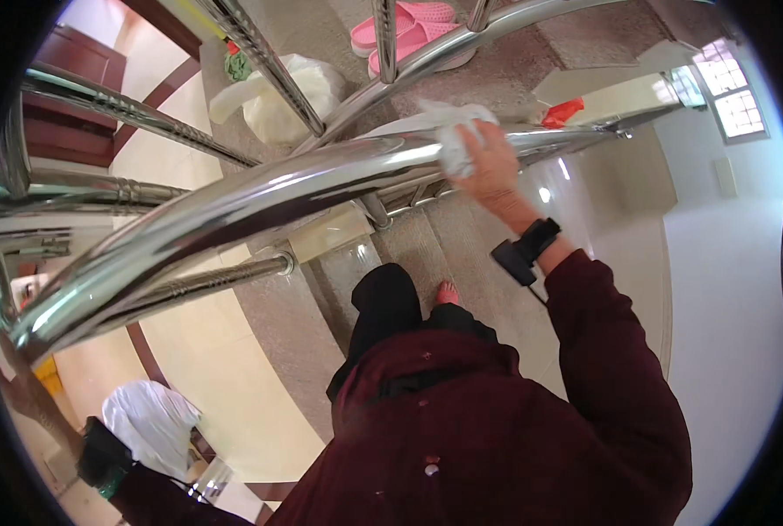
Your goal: Cleaning a stainless steel stair railing and then wiping down a glass and metal door with a damp cloth.
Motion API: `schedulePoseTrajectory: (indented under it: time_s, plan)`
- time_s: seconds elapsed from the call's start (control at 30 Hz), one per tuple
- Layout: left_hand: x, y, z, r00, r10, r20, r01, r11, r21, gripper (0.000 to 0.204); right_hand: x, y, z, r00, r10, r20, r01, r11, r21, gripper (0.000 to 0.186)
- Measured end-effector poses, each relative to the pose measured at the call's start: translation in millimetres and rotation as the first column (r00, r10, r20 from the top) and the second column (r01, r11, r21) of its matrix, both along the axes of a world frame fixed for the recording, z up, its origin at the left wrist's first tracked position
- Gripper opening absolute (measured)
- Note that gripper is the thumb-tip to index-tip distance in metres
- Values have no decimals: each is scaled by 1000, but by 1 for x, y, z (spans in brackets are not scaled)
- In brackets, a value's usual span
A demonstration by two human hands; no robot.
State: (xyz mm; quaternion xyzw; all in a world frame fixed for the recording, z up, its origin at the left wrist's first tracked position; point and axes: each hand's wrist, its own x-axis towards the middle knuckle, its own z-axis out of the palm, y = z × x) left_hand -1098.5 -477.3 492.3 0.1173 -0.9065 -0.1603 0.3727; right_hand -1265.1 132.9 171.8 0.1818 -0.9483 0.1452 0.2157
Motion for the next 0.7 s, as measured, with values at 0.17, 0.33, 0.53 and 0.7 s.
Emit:
schedulePoseTrajectory:
  time_s: [0.17, 0.33, 0.53, 0.7]
  plan:
    - [-24, 138, -52, 971, 72, 229, 20, 927, -374, 23, -20, 60, -32, 989, 80, 126, -79, 997, -17, 70]
    - [-37, 127, -66, 945, 326, -36, -190, 455, -870, 22, 3, 20, 8, 981, 150, 119, -135, 983, -125, 70]
    - [-21, 140, -65, 942, 328, -72, -220, 441, -870, 20, 34, -75, 67, 897, 428, -110, -441, 863, -246, 64]
    - [-21, 143, -70, 949, 277, -150, -258, 407, -876, 15, 24, -44, 25, 922, 331, -203, -365, 915, -169, 67]
